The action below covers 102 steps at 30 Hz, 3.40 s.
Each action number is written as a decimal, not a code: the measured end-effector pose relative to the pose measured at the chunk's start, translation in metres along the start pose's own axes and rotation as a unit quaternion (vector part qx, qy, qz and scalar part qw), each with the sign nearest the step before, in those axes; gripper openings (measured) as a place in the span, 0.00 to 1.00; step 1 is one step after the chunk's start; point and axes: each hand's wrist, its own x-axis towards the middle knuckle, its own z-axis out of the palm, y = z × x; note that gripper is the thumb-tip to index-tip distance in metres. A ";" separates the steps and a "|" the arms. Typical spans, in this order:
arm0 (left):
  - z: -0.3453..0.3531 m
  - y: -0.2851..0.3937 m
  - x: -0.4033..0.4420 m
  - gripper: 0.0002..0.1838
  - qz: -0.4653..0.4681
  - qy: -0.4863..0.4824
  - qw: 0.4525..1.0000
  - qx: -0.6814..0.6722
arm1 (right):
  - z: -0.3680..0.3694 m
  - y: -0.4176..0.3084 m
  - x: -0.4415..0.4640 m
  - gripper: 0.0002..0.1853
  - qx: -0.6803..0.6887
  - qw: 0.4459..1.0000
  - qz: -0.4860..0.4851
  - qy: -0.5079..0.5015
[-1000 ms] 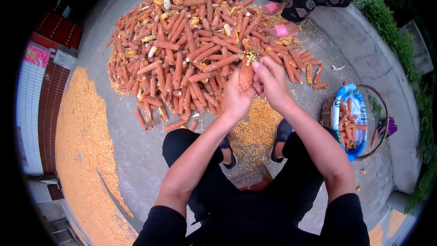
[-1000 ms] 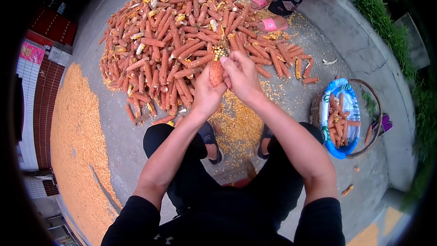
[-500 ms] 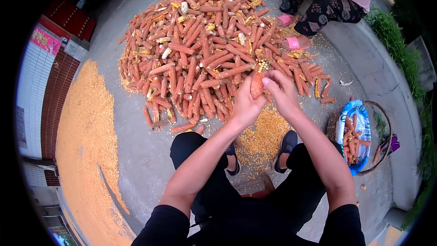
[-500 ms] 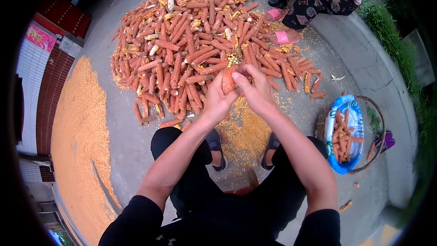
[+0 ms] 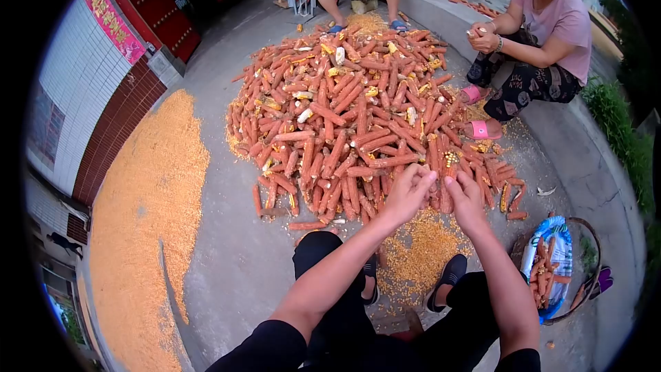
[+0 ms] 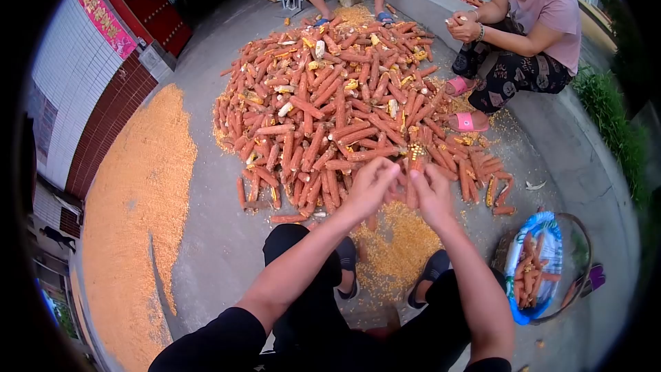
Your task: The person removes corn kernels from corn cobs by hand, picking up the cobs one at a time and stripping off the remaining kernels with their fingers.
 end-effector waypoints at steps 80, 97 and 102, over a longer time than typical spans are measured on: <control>0.009 -0.005 -0.006 0.14 0.044 0.017 0.997 -0.066 | 0.008 0.001 -0.021 0.11 -0.066 0.991 -0.078 -0.090; 0.001 0.005 -0.006 0.15 -0.050 -0.016 0.989 -0.139 | 0.000 0.002 -0.018 0.11 -0.158 0.978 -0.090 -0.105; -0.001 0.006 -0.007 0.15 -0.046 -0.031 0.988 -0.143 | 0.000 -0.004 -0.019 0.10 -0.167 0.975 -0.119 -0.089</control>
